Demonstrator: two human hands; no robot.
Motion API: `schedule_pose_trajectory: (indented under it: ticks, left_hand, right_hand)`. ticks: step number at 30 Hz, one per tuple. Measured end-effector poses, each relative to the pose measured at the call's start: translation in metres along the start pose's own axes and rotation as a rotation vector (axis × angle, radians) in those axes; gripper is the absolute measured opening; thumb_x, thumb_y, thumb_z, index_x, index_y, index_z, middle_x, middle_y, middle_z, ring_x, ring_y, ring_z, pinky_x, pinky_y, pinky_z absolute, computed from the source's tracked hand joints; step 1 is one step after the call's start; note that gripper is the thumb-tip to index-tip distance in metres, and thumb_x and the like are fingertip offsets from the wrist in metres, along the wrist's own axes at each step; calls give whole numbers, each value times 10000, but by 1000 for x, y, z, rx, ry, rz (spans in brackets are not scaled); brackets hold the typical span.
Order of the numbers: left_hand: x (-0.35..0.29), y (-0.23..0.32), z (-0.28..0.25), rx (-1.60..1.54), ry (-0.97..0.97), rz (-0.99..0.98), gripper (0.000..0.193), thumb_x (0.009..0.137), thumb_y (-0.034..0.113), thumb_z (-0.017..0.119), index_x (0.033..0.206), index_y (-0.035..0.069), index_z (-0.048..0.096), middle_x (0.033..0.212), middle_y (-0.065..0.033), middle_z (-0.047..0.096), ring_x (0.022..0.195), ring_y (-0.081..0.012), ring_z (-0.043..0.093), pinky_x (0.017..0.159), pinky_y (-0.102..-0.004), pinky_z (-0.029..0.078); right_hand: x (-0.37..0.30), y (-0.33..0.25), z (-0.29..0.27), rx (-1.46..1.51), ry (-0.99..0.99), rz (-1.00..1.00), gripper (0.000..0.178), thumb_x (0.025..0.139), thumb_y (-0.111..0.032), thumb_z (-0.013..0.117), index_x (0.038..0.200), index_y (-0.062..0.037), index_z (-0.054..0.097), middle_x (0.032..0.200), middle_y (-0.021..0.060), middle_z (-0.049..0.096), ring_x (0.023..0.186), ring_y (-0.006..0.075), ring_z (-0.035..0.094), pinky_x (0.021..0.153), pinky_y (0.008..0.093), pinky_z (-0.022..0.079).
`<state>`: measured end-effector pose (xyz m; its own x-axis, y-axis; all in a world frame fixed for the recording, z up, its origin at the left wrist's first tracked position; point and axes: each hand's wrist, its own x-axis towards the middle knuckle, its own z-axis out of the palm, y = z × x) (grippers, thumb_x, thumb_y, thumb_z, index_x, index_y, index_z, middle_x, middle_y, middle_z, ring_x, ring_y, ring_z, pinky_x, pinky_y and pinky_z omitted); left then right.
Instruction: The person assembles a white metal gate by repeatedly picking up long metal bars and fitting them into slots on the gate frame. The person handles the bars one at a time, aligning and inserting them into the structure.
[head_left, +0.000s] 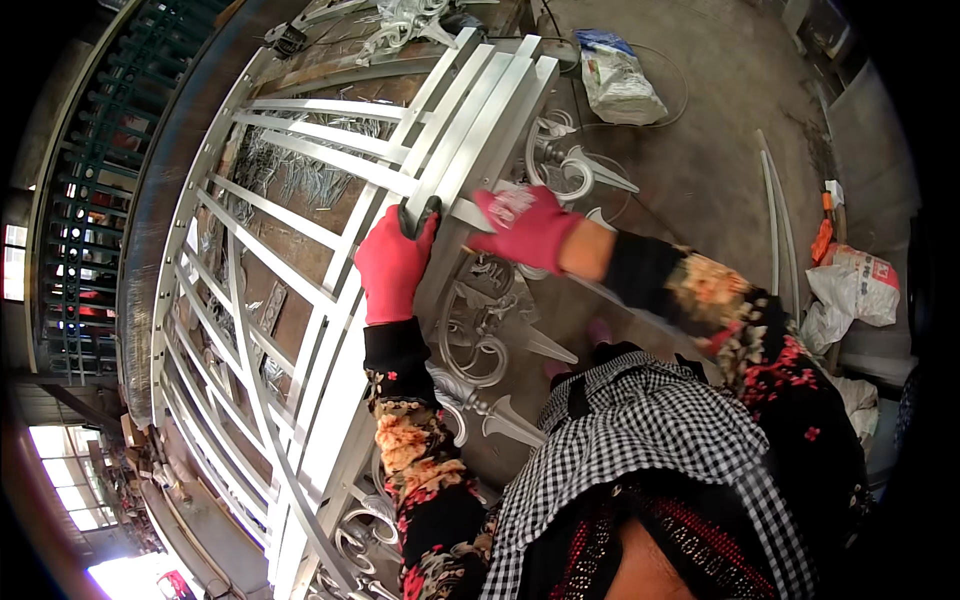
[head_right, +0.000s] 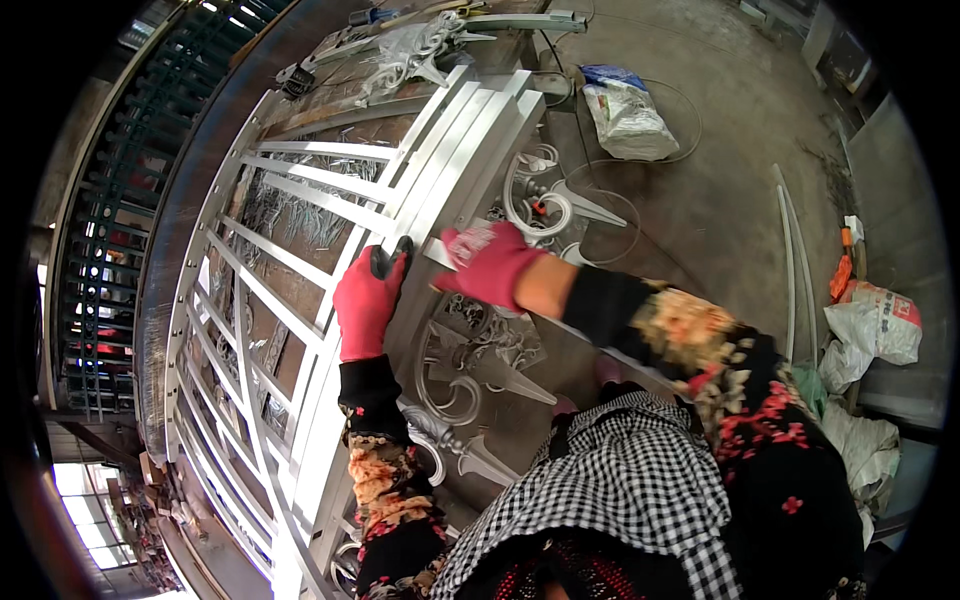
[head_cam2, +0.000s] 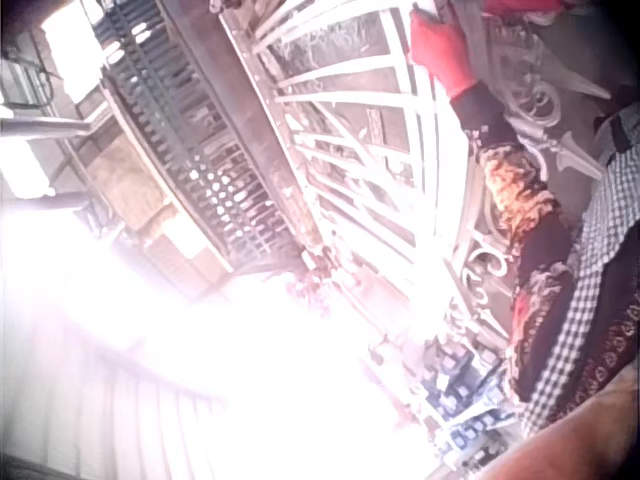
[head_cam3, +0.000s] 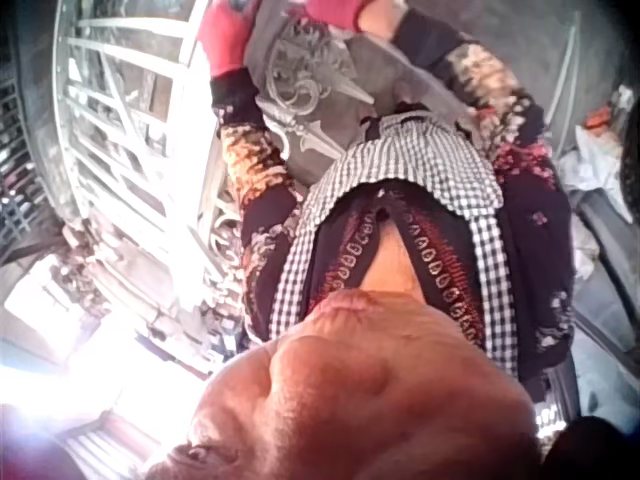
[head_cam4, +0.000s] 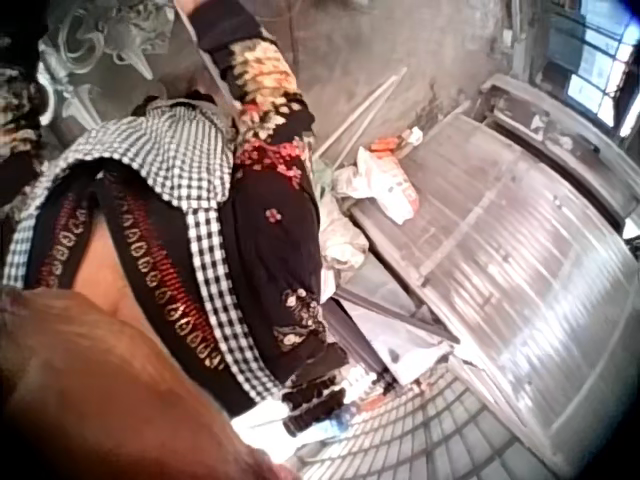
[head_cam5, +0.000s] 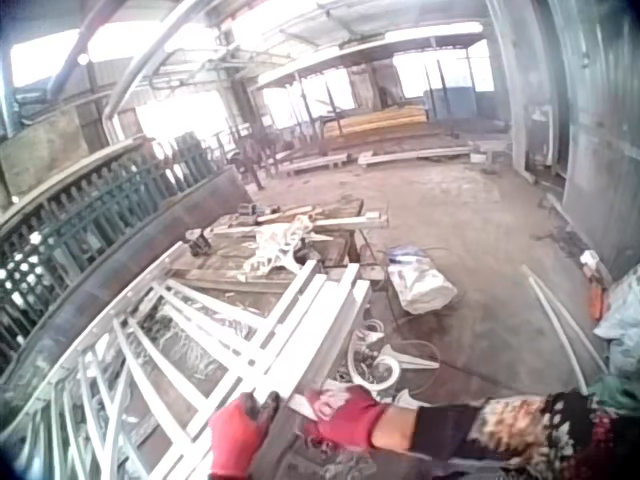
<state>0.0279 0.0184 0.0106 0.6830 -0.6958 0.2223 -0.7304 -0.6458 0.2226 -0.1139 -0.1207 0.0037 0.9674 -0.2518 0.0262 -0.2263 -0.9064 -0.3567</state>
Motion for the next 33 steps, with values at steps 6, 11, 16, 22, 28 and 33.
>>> schedule_pose_trajectory:
  ticks: [6, 11, 16, 22, 28, 33]
  left_hand:
    - [-4, -9, 3, 28, -88, -97, 442, 796, 484, 581, 888, 51, 576, 753, -163, 627, 735, -360, 605, 621, -436, 463]
    - [-6, 7, -2, 112, -77, -38, 429, 794, 480, 586, 820, 51, 584, 709, -165, 622, 705, -368, 601, 613, -440, 462]
    - [5, -4, 4, 144, -15, -46, 531, 756, 562, 584, 855, 41, 594, 733, -165, 638, 712, -337, 627, 618, -430, 483]
    - [3, 13, -8, 133, -27, -106, 511, 762, 560, 583, 884, 64, 606, 781, -164, 643, 771, -354, 620, 662, -439, 481]
    - [23, -3, 1, 108, 65, -67, 493, 787, 537, 560, 891, 57, 610, 802, -147, 652, 784, -338, 628, 670, -434, 480]
    - [11, -24, 15, 143, 115, -57, 451, 806, 504, 552, 884, 64, 612, 843, -126, 655, 807, -330, 625, 680, -426, 476]
  right_hand:
    - [-196, 29, -47, 104, -72, 49, 712, 756, -426, 633, 1242, 47, 416, 1008, 205, 600, 872, 316, 603, 757, 397, 462]
    - [-239, 29, -35, 122, -50, 289, 481, 798, -411, 592, 1056, -11, 522, 785, 169, 628, 747, 305, 621, 676, 418, 465]
    - [-137, 31, 5, 169, 36, 190, 391, 846, -430, 505, 960, -59, 553, 788, 141, 612, 732, 319, 604, 654, 414, 484]
    - [-21, 1, 8, 28, 49, 156, 410, 821, -434, 516, 914, -48, 619, 858, 145, 646, 801, 311, 628, 687, 417, 483]
    - [-16, -7, -8, -87, -49, 117, 532, 806, -505, 524, 1032, -24, 515, 901, 148, 637, 832, 304, 624, 723, 447, 464]
    - [-133, 21, -34, -80, -149, 154, 581, 774, -531, 545, 1019, -5, 526, 852, 143, 627, 755, 286, 622, 640, 385, 485]
